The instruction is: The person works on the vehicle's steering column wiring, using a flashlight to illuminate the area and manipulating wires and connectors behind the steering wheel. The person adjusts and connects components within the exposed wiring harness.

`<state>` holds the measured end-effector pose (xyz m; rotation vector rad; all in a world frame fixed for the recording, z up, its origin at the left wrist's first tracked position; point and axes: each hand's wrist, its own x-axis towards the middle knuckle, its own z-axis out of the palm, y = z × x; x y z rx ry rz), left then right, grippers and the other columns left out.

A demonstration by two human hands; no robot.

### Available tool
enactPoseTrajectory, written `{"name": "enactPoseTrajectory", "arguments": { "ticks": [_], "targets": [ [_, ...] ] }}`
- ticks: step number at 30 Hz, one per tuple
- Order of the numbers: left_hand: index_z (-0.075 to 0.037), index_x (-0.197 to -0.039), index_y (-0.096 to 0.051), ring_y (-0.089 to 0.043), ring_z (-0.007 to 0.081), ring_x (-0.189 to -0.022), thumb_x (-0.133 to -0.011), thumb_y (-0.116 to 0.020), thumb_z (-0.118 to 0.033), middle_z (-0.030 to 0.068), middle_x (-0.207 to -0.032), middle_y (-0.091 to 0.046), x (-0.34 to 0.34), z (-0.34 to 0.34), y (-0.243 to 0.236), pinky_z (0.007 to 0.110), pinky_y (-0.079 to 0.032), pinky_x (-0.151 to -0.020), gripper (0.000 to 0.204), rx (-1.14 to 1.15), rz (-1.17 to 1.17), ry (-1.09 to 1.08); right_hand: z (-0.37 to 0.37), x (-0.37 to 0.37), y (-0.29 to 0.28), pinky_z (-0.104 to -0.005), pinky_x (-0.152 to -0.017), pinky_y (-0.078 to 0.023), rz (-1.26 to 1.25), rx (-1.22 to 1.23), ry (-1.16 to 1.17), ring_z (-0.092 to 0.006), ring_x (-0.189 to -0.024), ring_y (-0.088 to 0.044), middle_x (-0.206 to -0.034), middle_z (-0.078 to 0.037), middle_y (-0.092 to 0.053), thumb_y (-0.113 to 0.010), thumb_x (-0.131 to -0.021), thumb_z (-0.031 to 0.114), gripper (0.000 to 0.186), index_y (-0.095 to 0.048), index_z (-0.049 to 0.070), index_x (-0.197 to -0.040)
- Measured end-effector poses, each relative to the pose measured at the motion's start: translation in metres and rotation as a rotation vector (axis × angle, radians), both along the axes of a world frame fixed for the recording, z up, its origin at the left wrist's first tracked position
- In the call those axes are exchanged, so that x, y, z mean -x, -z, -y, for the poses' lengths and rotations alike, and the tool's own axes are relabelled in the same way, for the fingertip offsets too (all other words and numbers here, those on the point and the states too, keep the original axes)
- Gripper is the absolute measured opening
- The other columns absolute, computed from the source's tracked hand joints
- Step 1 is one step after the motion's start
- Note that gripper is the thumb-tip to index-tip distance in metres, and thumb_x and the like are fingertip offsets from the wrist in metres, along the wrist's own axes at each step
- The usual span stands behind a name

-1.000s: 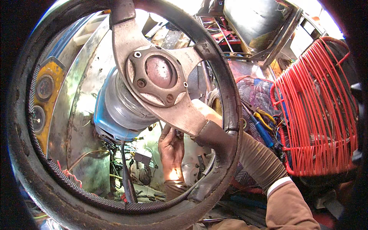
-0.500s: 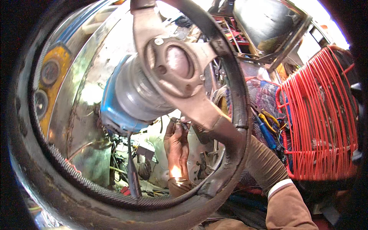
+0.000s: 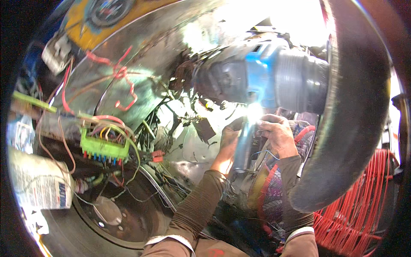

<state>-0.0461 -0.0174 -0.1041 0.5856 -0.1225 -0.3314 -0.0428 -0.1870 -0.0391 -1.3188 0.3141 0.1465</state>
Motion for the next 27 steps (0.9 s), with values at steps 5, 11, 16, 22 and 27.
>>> {"name": "enactPoseTrajectory", "arguments": {
  "ticks": [5, 11, 16, 22, 27],
  "targets": [
    [-0.004, -0.111, -0.07, -0.06, 0.0065, -0.083, -0.094, -0.064, 0.0, 0.0012, -0.098, -0.07, -0.008, 0.004, 0.001, 0.024, -0.051, -0.075, 0.018, -0.089, -0.08, -0.052, 0.009, -0.003, 0.015, -0.0331, -0.074, -0.057, -0.03, -0.083, -0.029, -0.0184, -0.082, -0.07, -0.093, -0.009, -0.071, -0.066, -0.087, 0.0, 0.024, -0.066, -0.004, -0.111],
    [-0.002, -0.11, -0.07, -0.059, 0.0072, -0.088, -0.093, -0.066, 0.001, 0.0007, -0.1, -0.069, -0.005, -0.003, -0.002, 0.025, -0.05, -0.079, 0.017, -0.188, 0.019, -0.081, 0.011, -0.002, 0.014, -0.0454, -0.079, -0.059, -0.028, -0.224, -0.08, -0.0256, -0.086, -0.07, -0.104, -0.012, -0.07, -0.063, -0.083, -0.002, 0.031, -0.064, -0.001, -0.114],
    [-0.001, -0.113, -0.069, -0.06, 0.0084, -0.089, -0.093, -0.067, 0.002, 0.0016, -0.103, -0.069, -0.005, -0.008, -0.009, 0.025, -0.05, -0.08, 0.02, -0.23, 0.081, -0.067, 0.001, 0.006, 0.015, -0.0509, -0.084, -0.057, -0.062, -0.308, 0.008, -0.0302, -0.095, -0.069, -0.113, -0.013, -0.069, -0.065, -0.087, 0.001, 0.037, -0.059, 0.003, -0.123],
    [0.005, -0.116, -0.067, -0.059, 0.0105, -0.089, -0.09, -0.053, 0.009, 0.0065, -0.104, -0.068, -0.007, -0.005, -0.003, 0.026, -0.05, -0.08, 0.029, -0.4, 0.018, -0.138, -0.008, 0.012, 0.019, -0.0551, -0.084, -0.057, -0.074, -0.437, 0.053, -0.0326, -0.095, -0.069, -0.112, -0.016, -0.069, -0.065, -0.09, 0.003, 0.029, -0.059, 0.003, -0.119],
    [0.003, -0.11, -0.068, -0.059, 0.0099, -0.086, -0.09, -0.053, 0.009, 0.0041, -0.1, -0.068, -0.007, -0.006, -0.013, 0.026, -0.05, -0.078, 0.026, -0.408, -0.158, -0.066, -0.003, 0.008, 0.028, -0.052, -0.087, -0.056, -0.088, -0.532, -0.014, -0.0311, -0.098, -0.068, -0.109, -0.016, -0.07, -0.07, -0.09, 0.007, 0.018, -0.064, 0.006, -0.108]
  ]
}}
